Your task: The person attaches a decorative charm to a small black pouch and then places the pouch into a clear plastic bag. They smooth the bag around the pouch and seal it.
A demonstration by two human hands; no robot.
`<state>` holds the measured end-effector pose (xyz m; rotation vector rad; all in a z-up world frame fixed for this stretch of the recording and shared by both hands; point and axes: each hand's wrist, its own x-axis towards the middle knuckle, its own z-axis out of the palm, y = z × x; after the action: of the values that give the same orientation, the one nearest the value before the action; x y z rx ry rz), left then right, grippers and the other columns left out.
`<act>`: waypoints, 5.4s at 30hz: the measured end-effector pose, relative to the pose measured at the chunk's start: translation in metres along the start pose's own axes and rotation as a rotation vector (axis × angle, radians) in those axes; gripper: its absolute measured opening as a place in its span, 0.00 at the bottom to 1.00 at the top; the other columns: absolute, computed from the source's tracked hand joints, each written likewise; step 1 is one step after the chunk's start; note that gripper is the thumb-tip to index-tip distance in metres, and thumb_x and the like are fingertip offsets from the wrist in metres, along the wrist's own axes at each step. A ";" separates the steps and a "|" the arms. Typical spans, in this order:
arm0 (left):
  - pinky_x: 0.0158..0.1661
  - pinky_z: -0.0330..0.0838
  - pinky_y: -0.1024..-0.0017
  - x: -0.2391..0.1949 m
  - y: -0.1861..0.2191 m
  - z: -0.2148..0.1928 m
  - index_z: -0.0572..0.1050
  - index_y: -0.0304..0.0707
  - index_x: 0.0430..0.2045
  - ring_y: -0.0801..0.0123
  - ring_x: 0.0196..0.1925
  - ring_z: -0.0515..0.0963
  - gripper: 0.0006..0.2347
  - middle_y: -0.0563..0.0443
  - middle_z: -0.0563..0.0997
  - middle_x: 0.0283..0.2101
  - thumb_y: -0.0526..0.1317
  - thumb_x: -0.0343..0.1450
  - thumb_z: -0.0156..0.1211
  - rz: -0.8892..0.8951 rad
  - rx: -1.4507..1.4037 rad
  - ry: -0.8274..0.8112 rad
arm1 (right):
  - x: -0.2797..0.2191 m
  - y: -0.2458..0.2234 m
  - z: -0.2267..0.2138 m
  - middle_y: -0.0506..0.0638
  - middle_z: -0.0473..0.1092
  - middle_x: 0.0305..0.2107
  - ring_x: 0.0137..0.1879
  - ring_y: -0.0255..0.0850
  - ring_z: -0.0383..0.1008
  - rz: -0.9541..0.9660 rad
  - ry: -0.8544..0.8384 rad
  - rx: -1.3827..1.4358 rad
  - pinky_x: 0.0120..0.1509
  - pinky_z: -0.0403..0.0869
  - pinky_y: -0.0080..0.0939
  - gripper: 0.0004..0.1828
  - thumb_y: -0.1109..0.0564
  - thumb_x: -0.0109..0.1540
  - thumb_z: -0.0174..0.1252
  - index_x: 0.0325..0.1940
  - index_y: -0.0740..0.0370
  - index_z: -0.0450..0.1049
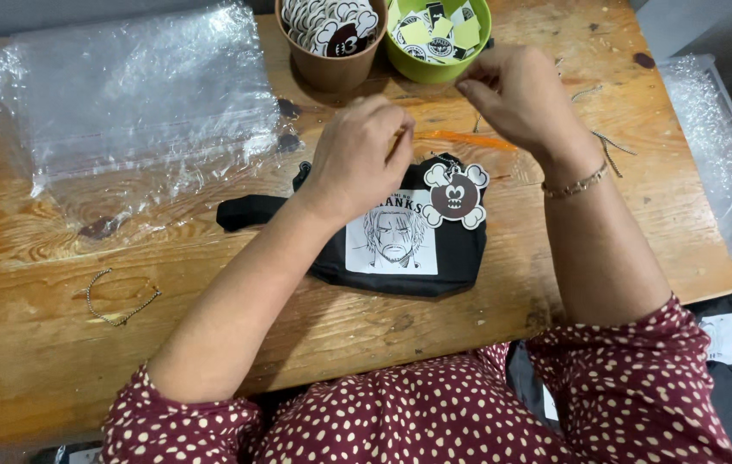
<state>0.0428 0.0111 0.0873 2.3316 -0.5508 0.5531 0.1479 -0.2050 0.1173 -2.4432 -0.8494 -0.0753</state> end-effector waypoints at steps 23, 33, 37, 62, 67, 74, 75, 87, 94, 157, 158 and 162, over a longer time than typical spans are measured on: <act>0.36 0.77 0.48 0.145 -0.096 0.098 0.79 0.27 0.27 0.39 0.37 0.80 0.04 0.30 0.81 0.32 0.29 0.62 0.63 -0.303 0.337 -0.179 | 0.157 0.106 0.093 0.58 0.79 0.36 0.47 0.59 0.80 0.255 -0.219 -0.733 0.47 0.78 0.55 0.13 0.58 0.53 0.65 0.42 0.60 0.81; 0.36 0.76 0.48 0.139 -0.096 0.089 0.77 0.29 0.23 0.39 0.33 0.81 0.07 0.32 0.81 0.29 0.22 0.58 0.54 -0.244 0.168 -0.027 | 0.129 0.071 0.052 0.63 0.71 0.23 0.29 0.64 0.67 0.256 -0.116 -0.290 0.33 0.70 0.56 0.08 0.59 0.49 0.50 0.26 0.63 0.73; 0.42 0.79 0.54 0.137 -0.088 0.085 0.78 0.26 0.32 0.45 0.40 0.82 0.10 0.34 0.83 0.35 0.22 0.59 0.63 -0.271 0.145 -0.066 | 0.131 0.093 0.053 0.72 0.68 0.24 0.30 0.66 0.67 0.037 -0.072 -0.288 0.35 0.65 0.57 0.15 0.53 0.64 0.56 0.28 0.67 0.73; 0.39 0.76 0.58 0.135 -0.091 0.096 0.75 0.28 0.32 0.51 0.40 0.80 0.06 0.39 0.81 0.36 0.25 0.64 0.60 -0.332 0.023 0.041 | 0.111 0.083 0.048 0.50 0.73 0.18 0.19 0.33 0.75 0.321 0.108 0.507 0.20 0.78 0.30 0.15 0.60 0.62 0.74 0.27 0.58 0.73; 0.43 0.77 0.63 0.133 -0.087 0.096 0.76 0.30 0.37 0.56 0.43 0.80 0.10 0.43 0.81 0.40 0.25 0.63 0.61 -0.390 -0.055 0.045 | 0.111 0.084 0.044 0.51 0.73 0.20 0.20 0.34 0.74 0.381 0.094 0.620 0.24 0.81 0.28 0.07 0.63 0.68 0.59 0.36 0.61 0.78; 0.41 0.76 0.61 0.138 -0.085 0.091 0.79 0.32 0.41 0.54 0.41 0.85 0.12 0.43 0.87 0.38 0.34 0.69 0.50 -0.435 -0.199 0.229 | 0.093 0.062 0.028 0.48 0.76 0.29 0.28 0.32 0.80 0.312 0.406 0.785 0.32 0.86 0.26 0.08 0.72 0.62 0.57 0.32 0.64 0.74; 0.37 0.76 0.64 0.138 -0.079 0.084 0.81 0.33 0.39 0.61 0.35 0.86 0.14 0.47 0.88 0.35 0.38 0.72 0.45 -0.481 -0.269 0.227 | 0.089 0.059 0.024 0.51 0.77 0.27 0.28 0.34 0.83 0.266 0.465 0.826 0.36 0.88 0.28 0.07 0.71 0.61 0.59 0.30 0.64 0.73; 0.29 0.88 0.77 0.075 0.001 -0.005 0.80 0.24 0.39 0.65 0.27 0.85 0.06 0.39 0.84 0.37 0.24 0.70 0.60 -0.816 -0.932 -0.103 | -0.033 -0.033 0.007 0.56 0.75 0.44 0.47 0.37 0.73 -0.120 0.363 0.421 0.43 0.68 0.29 0.06 0.71 0.67 0.68 0.46 0.66 0.81; 0.32 0.91 0.77 0.015 0.015 -0.017 0.81 0.26 0.37 0.71 0.27 0.85 0.08 0.48 0.82 0.27 0.24 0.67 0.66 -0.637 -0.837 -0.168 | -0.055 -0.037 0.023 0.55 0.76 0.33 0.30 0.38 0.78 0.266 0.081 0.907 0.37 0.83 0.32 0.10 0.65 0.69 0.57 0.54 0.70 0.76; 0.62 0.61 0.55 -0.116 -0.023 -0.053 0.78 0.35 0.47 0.46 0.62 0.67 0.22 0.42 0.74 0.56 0.42 0.59 0.74 -0.188 -0.072 -0.365 | -0.089 -0.116 0.089 0.55 0.76 0.31 0.41 0.58 0.79 -0.189 -0.306 0.111 0.40 0.76 0.54 0.07 0.60 0.60 0.63 0.43 0.60 0.80; 0.62 0.61 0.56 -0.116 -0.022 -0.052 0.78 0.36 0.46 0.48 0.62 0.67 0.22 0.43 0.74 0.56 0.41 0.59 0.75 -0.202 -0.061 -0.369 | -0.088 -0.117 0.087 0.56 0.76 0.31 0.40 0.58 0.79 -0.181 -0.309 0.109 0.40 0.75 0.54 0.07 0.61 0.60 0.63 0.42 0.61 0.81; 0.62 0.61 0.57 -0.117 -0.023 -0.048 0.79 0.39 0.42 0.50 0.62 0.66 0.19 0.45 0.73 0.55 0.41 0.58 0.76 -0.213 -0.038 -0.376 | -0.089 -0.118 0.085 0.55 0.76 0.30 0.40 0.58 0.79 -0.186 -0.322 0.088 0.38 0.75 0.55 0.09 0.61 0.59 0.63 0.43 0.61 0.81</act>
<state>-0.0528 0.0870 0.0476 2.4309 -0.4671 0.0021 -0.0030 -0.1334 0.0818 -2.3221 -1.1917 0.2890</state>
